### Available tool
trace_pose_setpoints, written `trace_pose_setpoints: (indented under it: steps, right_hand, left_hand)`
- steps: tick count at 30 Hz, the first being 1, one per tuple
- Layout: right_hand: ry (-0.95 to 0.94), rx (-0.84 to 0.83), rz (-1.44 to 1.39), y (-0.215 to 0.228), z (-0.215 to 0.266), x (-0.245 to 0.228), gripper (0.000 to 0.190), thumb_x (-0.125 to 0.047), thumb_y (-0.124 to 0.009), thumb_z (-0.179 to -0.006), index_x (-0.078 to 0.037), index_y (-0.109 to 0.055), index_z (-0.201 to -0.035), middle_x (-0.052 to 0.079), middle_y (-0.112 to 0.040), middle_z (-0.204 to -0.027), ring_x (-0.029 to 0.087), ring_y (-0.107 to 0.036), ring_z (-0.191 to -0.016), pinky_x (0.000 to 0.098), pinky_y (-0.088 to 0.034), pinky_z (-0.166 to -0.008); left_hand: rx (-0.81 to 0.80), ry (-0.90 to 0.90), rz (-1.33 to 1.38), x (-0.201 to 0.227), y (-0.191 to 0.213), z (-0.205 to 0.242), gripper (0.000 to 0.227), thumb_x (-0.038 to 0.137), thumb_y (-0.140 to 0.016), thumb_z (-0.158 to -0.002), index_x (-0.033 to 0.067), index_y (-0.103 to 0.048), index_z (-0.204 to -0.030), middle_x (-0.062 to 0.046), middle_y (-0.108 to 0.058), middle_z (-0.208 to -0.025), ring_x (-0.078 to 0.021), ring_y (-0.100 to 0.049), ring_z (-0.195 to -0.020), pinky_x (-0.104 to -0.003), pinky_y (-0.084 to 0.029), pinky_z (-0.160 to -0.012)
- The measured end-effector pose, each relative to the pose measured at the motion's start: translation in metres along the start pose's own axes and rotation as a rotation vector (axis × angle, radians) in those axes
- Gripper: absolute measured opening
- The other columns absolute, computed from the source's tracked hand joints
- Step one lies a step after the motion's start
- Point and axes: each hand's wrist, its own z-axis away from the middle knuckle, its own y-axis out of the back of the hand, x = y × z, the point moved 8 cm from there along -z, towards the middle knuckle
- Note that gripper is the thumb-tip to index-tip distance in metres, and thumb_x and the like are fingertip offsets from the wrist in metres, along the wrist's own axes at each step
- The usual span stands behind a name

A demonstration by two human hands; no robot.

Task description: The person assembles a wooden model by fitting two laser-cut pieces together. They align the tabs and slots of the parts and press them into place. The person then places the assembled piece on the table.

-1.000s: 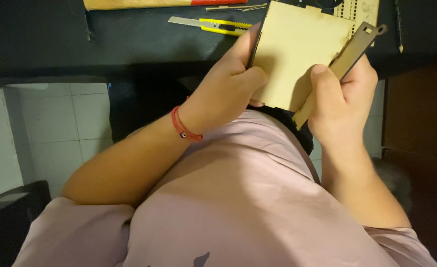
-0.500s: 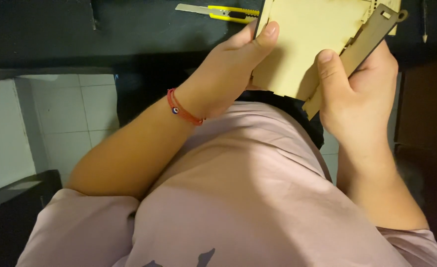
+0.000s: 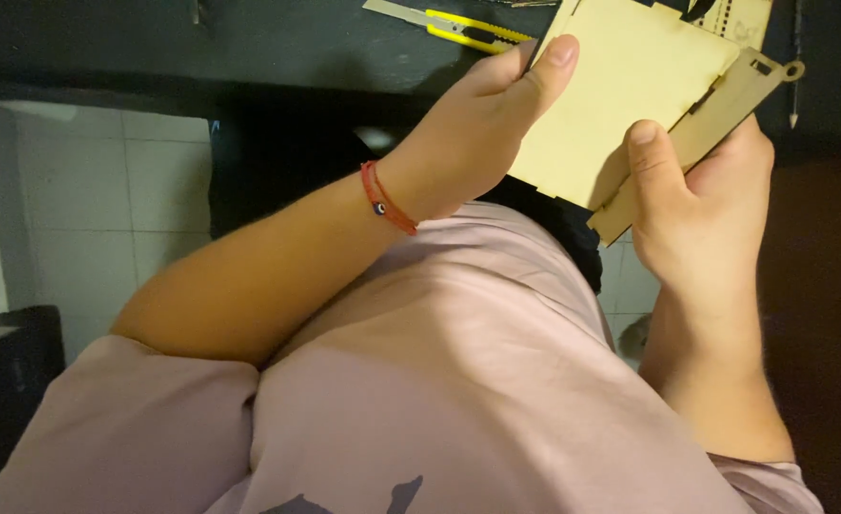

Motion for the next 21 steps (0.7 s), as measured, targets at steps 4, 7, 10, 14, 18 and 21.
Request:
trace_pose_setpoints:
  steps: [4, 7, 10, 14, 18, 21]
  right_hand:
    - [-0.011, -0.013, 0.022, 0.003, 0.0, 0.0, 0.033, -0.026, -0.057, -0.113, 0.006, -0.056, -0.123, 0.014, -0.064, -0.116, 0.023, -0.059, -0.105, 0.0359, -0.048, -0.084]
    - [0.012, -0.013, 0.028, 0.002, 0.0, 0.0, 0.033, -0.025, -0.057, -0.113, 0.007, -0.055, -0.123, 0.016, -0.063, -0.118, 0.025, -0.059, -0.108, 0.0373, -0.048, -0.087]
    - [0.021, -0.005, 0.009, 0.0, 0.001, -0.003, 0.032, -0.023, -0.056, -0.112, 0.007, -0.054, -0.125, 0.017, -0.063, -0.121, 0.026, -0.06, -0.11, 0.0385, -0.048, -0.09]
    - [-0.017, 0.012, -0.008, -0.004, 0.001, -0.001, 0.032, -0.025, -0.056, -0.111, 0.005, -0.053, -0.121, 0.014, -0.063, -0.116, 0.024, -0.059, -0.105, 0.0367, -0.048, -0.085]
    - [-0.051, 0.043, -0.028, -0.005, -0.001, -0.001, 0.027, -0.026, -0.056, -0.11, 0.001, -0.055, -0.115, 0.01, -0.063, -0.113, 0.021, -0.059, -0.102, 0.0348, -0.048, -0.082]
    - [-0.119, 0.039, -0.14, -0.003, -0.006, 0.002, 0.022, -0.016, -0.055, -0.107, 0.0, -0.056, -0.121, 0.01, -0.063, -0.118, 0.019, -0.059, -0.105, 0.0331, -0.05, -0.086]
  left_hand:
    - [-0.039, -0.183, -0.059, 0.002, -0.002, -0.007, 0.037, 0.052, -0.036, -0.089, 0.0195, -0.032, -0.073, 0.009, -0.029, -0.069, -0.0086, -0.029, -0.064, -0.027, -0.03, -0.06]
    - [-0.024, -0.199, -0.129, -0.001, 0.0, -0.012, 0.039, 0.051, -0.036, -0.091, 0.0194, -0.026, -0.071, 0.008, -0.025, -0.066, -0.0087, -0.026, -0.061, -0.028, -0.027, -0.056]
    - [-0.005, -0.15, -0.152, -0.003, 0.002, -0.014, 0.041, 0.052, -0.037, -0.09, 0.0191, -0.026, -0.069, 0.008, -0.026, -0.064, -0.009, -0.027, -0.061, -0.029, -0.028, -0.056]
    - [-0.035, -0.229, -0.088, 0.004, -0.001, -0.009, 0.041, 0.053, -0.035, -0.088, 0.016, -0.047, -0.074, 0.008, -0.046, -0.067, -0.0085, -0.042, -0.062, -0.026, -0.037, -0.056]
    - [0.011, -0.228, -0.16, 0.006, -0.001, -0.009, 0.037, 0.043, -0.039, -0.089, 0.0113, -0.058, -0.087, 0.004, -0.059, -0.075, -0.0098, -0.051, -0.067, -0.028, -0.044, -0.059]
    - [0.069, -0.306, -0.384, 0.01, 0.001, -0.006, 0.034, 0.04, -0.048, -0.087, 0.0088, -0.06, -0.092, -0.003, -0.065, -0.081, -0.0174, -0.054, -0.071, -0.033, -0.046, -0.066]
